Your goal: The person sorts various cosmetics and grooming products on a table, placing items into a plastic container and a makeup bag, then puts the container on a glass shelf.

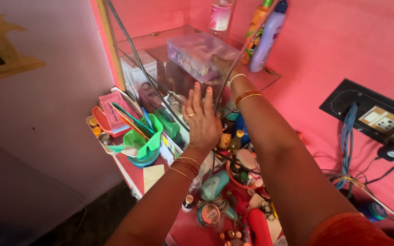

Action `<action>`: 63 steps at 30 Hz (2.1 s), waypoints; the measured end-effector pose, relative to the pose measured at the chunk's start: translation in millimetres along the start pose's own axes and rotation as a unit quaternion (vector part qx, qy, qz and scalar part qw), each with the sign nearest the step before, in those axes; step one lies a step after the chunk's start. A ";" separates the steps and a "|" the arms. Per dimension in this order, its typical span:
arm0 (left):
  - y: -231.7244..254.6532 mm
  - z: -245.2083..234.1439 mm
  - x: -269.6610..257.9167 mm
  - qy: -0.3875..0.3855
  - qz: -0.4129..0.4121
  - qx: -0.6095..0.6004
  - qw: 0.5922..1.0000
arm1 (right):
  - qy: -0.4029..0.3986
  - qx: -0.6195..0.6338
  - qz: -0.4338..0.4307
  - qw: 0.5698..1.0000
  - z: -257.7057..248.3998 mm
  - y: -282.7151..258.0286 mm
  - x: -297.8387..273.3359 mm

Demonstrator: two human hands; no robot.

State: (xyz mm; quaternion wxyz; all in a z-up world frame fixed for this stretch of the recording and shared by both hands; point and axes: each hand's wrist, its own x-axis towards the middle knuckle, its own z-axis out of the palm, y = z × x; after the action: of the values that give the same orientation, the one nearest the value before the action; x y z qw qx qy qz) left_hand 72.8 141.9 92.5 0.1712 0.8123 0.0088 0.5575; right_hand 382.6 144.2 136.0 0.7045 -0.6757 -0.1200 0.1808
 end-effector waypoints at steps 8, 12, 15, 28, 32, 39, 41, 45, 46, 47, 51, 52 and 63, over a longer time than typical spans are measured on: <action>0.2 -1.5 -1.0 0.027 0.025 0.019 0.999 | 0.073 0.080 -0.004 0.994 68.6 -28.8 -70.8; -0.6 -0.5 0.0 0.026 0.027 0.018 0.999 | 0.010 0.075 -0.005 0.997 66.2 -26.9 -61.1; -0.8 -0.7 -1.0 0.021 0.029 0.005 0.999 | -0.184 0.050 0.012 0.982 27.0 -12.0 -39.8; 1.5 0.2 -2.2 0.016 0.012 0.006 1.000 | 0.093 -0.475 -0.545 0.684 -38.6 -0.1 3.3; 2.2 -0.6 -1.8 0.018 0.010 -0.002 1.000 | 0.100 -0.518 -0.432 0.732 -7.9 -9.8 -23.2; 3.5 -0.6 -1.5 0.024 0.017 0.002 1.000 | 0.126 -0.515 -0.476 0.701 65.1 -11.6 -32.8; 3.3 0.6 -2.3 0.031 0.021 0.009 0.999 | 0.102 -0.477 -0.549 0.679 73.4 -11.3 -17.9; 2.5 1.1 -3.9 0.032 0.026 0.018 0.999 | 0.069 -0.454 -0.411 0.788 96.5 -23.0 -4.5; 2.6 1.1 -4.5 0.030 0.025 0.021 0.999 | 0.078 -0.423 -0.458 0.778 104.0 -23.0 -6.7; 2.4 1.4 -4.4 0.030 0.025 0.018 0.999 | 0.086 -0.392 -0.503 0.766 109.8 -23.3 -10.7; 1.5 3.3 -5.7 0.031 0.027 0.014 0.999 | -0.042 -0.616 -0.455 0.641 117.1 -34.6 -28.0; 1.6 3.5 -6.3 0.031 0.028 0.014 0.999 | -0.071 -0.683 -0.488 0.539 116.3 -37.8 -29.0; 1.4 1.4 -8.3 0.011 0.023 0.000 1.000 | -0.134 -0.704 -0.529 0.455 117.7 -20.1 63.6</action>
State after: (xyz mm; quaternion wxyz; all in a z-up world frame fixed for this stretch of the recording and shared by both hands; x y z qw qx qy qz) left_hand 70.7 138.5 85.0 0.1581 0.8063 -0.0082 0.5699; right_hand 393.4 277.2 158.1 -0.0753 -0.7153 -0.6338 -0.2847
